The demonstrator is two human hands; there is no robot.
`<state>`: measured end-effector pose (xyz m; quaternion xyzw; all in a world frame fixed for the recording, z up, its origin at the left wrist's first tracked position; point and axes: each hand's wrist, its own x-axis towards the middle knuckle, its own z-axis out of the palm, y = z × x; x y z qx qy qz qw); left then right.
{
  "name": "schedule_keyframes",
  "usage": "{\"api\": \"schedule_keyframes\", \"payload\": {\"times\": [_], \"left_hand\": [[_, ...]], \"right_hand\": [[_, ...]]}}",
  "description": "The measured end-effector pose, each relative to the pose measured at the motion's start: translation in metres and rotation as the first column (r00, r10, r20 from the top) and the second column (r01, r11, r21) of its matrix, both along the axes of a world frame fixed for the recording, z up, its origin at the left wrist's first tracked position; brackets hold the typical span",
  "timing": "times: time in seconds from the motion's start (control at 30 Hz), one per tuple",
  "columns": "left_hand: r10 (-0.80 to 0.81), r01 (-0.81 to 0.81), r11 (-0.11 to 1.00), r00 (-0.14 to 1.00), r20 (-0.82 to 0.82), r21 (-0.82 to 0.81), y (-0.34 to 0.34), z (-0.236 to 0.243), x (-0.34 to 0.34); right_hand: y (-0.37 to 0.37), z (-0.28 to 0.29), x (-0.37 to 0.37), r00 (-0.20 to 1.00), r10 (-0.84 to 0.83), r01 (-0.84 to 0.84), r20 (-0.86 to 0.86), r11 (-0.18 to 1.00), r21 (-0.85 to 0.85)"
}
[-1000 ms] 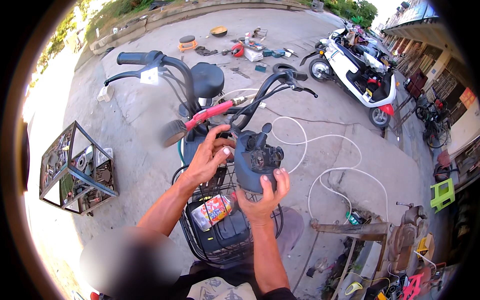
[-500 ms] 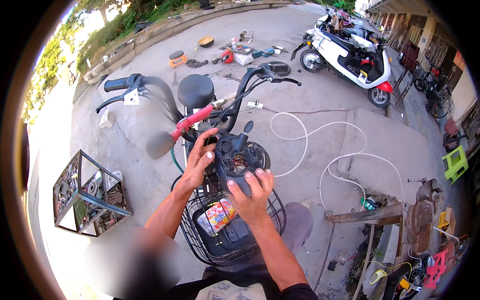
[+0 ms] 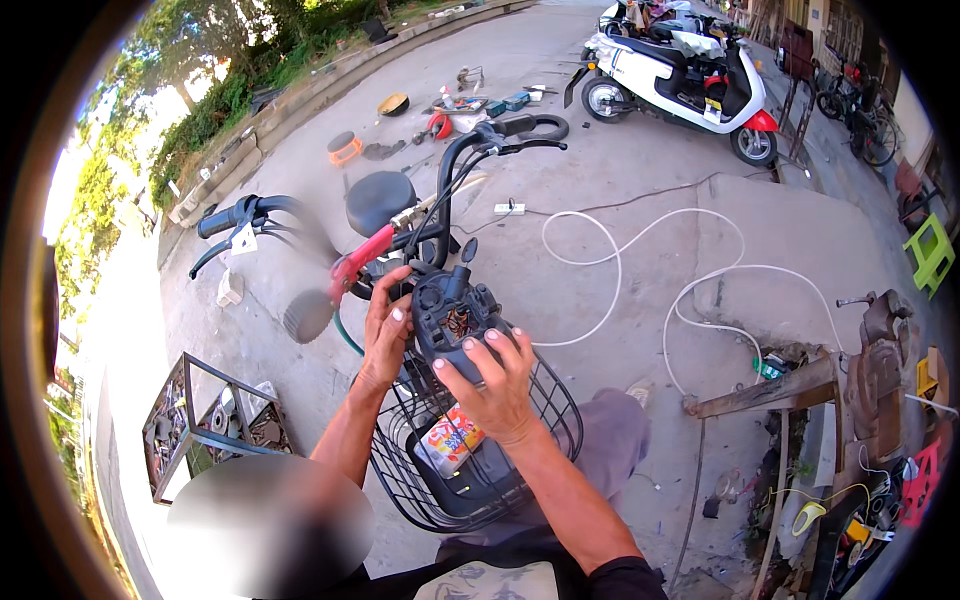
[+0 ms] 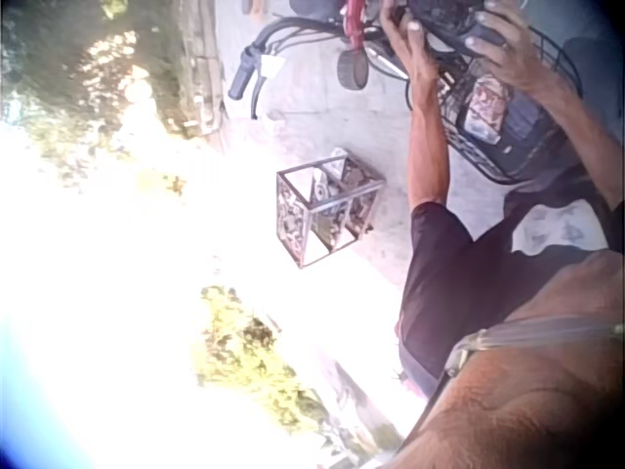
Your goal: The person holds the disassembled handlebar control unit of an electric scooter and manipulates the internal wiring and components. They repeatedly open and close the plastic housing, adjust the wires, and inspect the internal parts throughout the clip.
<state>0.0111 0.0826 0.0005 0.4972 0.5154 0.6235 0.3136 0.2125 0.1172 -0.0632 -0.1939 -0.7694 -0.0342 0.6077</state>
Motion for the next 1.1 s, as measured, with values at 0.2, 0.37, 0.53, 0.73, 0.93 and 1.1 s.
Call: {"api": "schedule_keyframes", "payload": {"times": [0.2, 0.37, 0.53, 0.73, 0.93, 1.1], "left_hand": [[0.009, -0.008, 1.0, 1.0, -0.011, 0.024, 0.001, -0.009, -0.008], [-0.017, 0.017, 1.0, 0.999, 0.041, -0.013, -0.002, 0.0, -0.001], [-0.023, 0.023, 1.0, 0.998, 0.05, -0.001, -0.004, -0.006, -0.009], [-0.007, 0.006, 1.0, 0.998, 0.061, 0.009, -0.004, -0.009, -0.009], [-0.049, 0.046, 0.998, 0.996, 0.071, 0.043, -0.001, -0.015, -0.014], [-0.048, 0.045, 0.997, 0.998, 0.041, 0.059, -0.002, -0.014, -0.013]], "right_hand": [[0.0, 0.003, -0.002, 0.998, 0.022, -0.025, -0.056, 0.998, -0.053], [0.003, 0.001, 0.0, 0.998, 0.034, -0.037, -0.053, 0.998, -0.06], [-0.001, 0.004, 0.001, 0.999, 0.042, -0.043, -0.022, 0.998, -0.043], [-0.001, 0.001, 0.0, 0.996, 0.063, -0.068, -0.065, 0.994, -0.082], [-0.002, 0.006, 0.002, 0.993, 0.061, -0.079, -0.098, 0.979, -0.189], [0.002, 0.008, 0.001, 0.979, 0.054, -0.11, -0.197, 0.953, -0.283]]}}
